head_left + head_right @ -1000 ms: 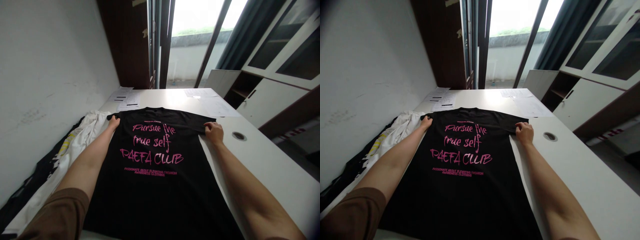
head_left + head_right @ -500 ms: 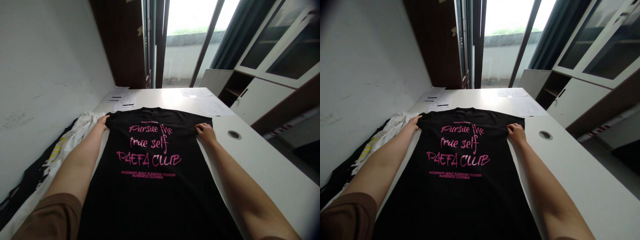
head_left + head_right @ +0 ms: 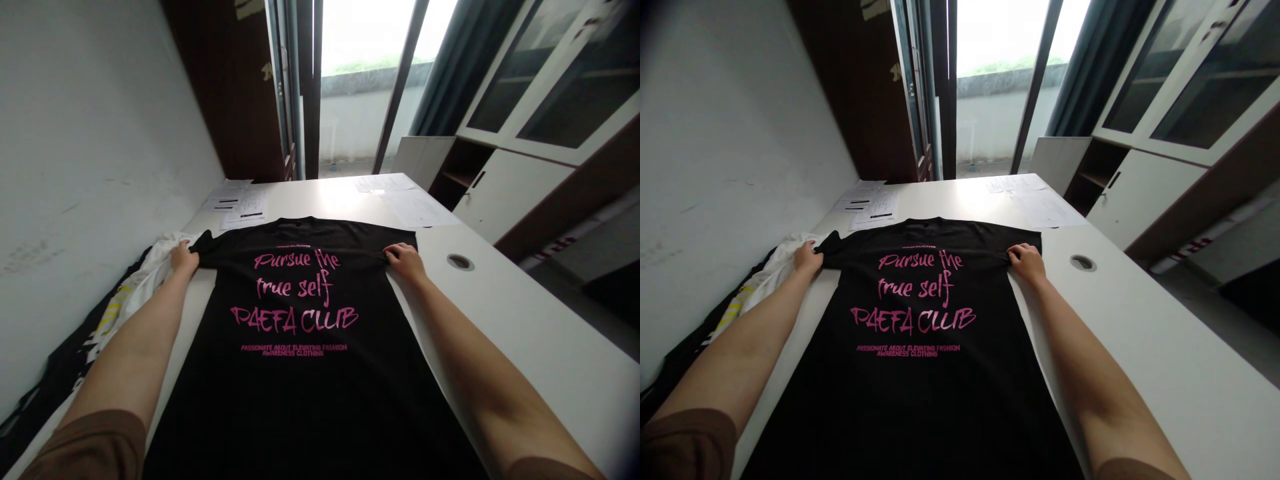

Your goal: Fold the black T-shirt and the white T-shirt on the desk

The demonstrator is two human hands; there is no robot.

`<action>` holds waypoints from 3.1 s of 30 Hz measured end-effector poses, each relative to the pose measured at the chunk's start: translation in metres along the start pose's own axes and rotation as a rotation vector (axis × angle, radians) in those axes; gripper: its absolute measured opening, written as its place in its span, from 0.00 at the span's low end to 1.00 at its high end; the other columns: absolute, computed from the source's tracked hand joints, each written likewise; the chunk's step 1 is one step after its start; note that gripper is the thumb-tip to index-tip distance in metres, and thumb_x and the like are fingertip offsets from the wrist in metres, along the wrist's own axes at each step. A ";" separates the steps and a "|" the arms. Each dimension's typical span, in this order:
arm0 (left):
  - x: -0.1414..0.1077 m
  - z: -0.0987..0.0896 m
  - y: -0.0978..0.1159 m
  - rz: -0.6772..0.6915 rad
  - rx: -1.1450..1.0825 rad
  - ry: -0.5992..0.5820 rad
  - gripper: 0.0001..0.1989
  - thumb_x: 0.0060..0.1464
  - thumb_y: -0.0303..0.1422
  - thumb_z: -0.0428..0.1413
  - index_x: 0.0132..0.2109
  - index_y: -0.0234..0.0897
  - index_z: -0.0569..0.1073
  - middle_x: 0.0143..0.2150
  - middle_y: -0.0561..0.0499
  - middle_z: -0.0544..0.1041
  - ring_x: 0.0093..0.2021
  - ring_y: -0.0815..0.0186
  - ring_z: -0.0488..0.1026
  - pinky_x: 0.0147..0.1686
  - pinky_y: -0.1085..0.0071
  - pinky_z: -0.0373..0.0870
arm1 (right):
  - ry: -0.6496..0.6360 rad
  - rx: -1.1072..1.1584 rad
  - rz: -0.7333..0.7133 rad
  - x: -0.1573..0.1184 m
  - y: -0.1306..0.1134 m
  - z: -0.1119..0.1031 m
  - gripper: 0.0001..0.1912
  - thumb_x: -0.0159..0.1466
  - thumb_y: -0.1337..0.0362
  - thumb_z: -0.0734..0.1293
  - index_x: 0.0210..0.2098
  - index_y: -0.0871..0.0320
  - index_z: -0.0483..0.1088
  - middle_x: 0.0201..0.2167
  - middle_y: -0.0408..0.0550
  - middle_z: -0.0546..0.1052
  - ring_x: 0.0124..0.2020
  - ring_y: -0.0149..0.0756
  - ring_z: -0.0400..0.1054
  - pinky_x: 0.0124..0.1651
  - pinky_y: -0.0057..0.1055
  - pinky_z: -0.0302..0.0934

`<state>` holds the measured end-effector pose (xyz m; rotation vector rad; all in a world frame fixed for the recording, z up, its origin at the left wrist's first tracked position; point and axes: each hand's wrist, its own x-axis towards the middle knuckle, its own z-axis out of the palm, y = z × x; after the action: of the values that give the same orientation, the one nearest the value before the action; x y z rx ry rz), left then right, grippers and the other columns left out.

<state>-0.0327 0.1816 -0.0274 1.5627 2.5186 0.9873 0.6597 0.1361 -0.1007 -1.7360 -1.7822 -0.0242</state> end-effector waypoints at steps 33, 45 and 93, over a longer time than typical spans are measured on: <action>-0.026 0.120 0.086 0.406 0.318 -0.529 0.39 0.65 0.58 0.42 0.75 0.42 0.54 0.78 0.40 0.44 0.76 0.40 0.39 0.67 0.33 0.37 | 0.036 -0.174 0.222 0.022 0.011 0.022 0.17 0.63 0.54 0.67 0.46 0.53 0.79 0.46 0.57 0.70 0.50 0.52 0.62 0.55 0.46 0.59; -0.065 0.094 0.104 0.565 0.099 -0.224 0.24 0.70 0.39 0.43 0.62 0.30 0.71 0.67 0.37 0.67 0.68 0.52 0.61 0.69 0.52 0.52 | 0.073 -0.360 0.512 0.004 0.015 -0.013 0.31 0.66 0.49 0.65 0.61 0.63 0.67 0.53 0.66 0.70 0.54 0.57 0.62 0.56 0.50 0.56; -0.503 -0.030 0.257 1.709 -0.166 -0.980 0.21 0.67 0.39 0.49 0.64 0.42 0.65 0.45 0.46 0.79 0.40 0.58 0.79 0.31 0.65 0.67 | -0.049 0.427 0.537 0.043 0.010 -0.042 0.27 0.52 0.67 0.66 0.52 0.60 0.78 0.45 0.51 0.82 0.47 0.43 0.75 0.54 0.38 0.68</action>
<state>0.4143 -0.1648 -0.0225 2.8438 0.1628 0.0846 0.6901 0.1580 -0.0525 -1.8335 -1.1857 0.5842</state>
